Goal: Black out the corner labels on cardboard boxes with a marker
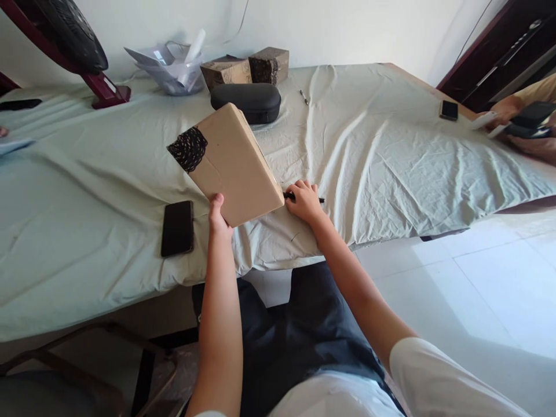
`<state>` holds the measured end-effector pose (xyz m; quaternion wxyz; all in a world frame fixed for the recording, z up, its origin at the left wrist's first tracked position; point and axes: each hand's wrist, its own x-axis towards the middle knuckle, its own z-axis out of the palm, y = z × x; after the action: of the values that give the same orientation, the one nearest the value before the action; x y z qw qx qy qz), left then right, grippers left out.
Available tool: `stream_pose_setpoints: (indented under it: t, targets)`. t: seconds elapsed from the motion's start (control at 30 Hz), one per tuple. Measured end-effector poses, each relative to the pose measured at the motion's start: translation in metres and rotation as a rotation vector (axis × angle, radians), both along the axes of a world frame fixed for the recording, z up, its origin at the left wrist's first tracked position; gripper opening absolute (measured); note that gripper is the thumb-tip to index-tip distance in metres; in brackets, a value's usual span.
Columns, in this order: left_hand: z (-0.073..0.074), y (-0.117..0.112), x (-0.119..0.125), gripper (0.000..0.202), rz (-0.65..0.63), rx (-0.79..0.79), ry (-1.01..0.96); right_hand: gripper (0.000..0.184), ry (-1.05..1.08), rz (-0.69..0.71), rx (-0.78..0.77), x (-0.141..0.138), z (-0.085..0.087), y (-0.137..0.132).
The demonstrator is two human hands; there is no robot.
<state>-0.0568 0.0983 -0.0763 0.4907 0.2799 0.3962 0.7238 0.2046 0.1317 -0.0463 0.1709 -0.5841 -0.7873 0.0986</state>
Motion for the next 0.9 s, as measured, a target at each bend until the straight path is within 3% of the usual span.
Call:
stream_pose_setpoints:
  t: [0.2, 0.47, 0.63, 0.73, 0.8, 0.9]
  targets:
    - [-0.002, -0.001, -0.001, 0.068, 0.057, -0.014, 0.011, 0.044, 0.076, -0.112, -0.068, -0.002, 0.01, -0.002]
    - [0.003, -0.01, 0.008, 0.083, -0.044, 0.001, 0.088, 0.047, -0.077, -0.133, -0.171, -0.008, 0.025, 0.001]
    - [0.01, -0.011, 0.013, 0.09, -0.094, 0.045, 0.152, 0.085, -0.128, -0.137, -0.309, 0.004, 0.048, -0.007]
    - [0.011, -0.008, 0.013, 0.09, -0.098, 0.064, 0.191, 0.093, -0.056, -0.131, -0.305, 0.03, 0.058, -0.015]
    - [0.011, -0.007, 0.014, 0.088, -0.094, 0.073, 0.195, 0.082, 0.146, -0.111, -0.275, 0.046, 0.063, -0.016]
    - [0.01, -0.006, 0.014, 0.086, -0.095, 0.088, 0.187, 0.04, 0.651, -0.111, -0.246, 0.058, 0.076, -0.012]
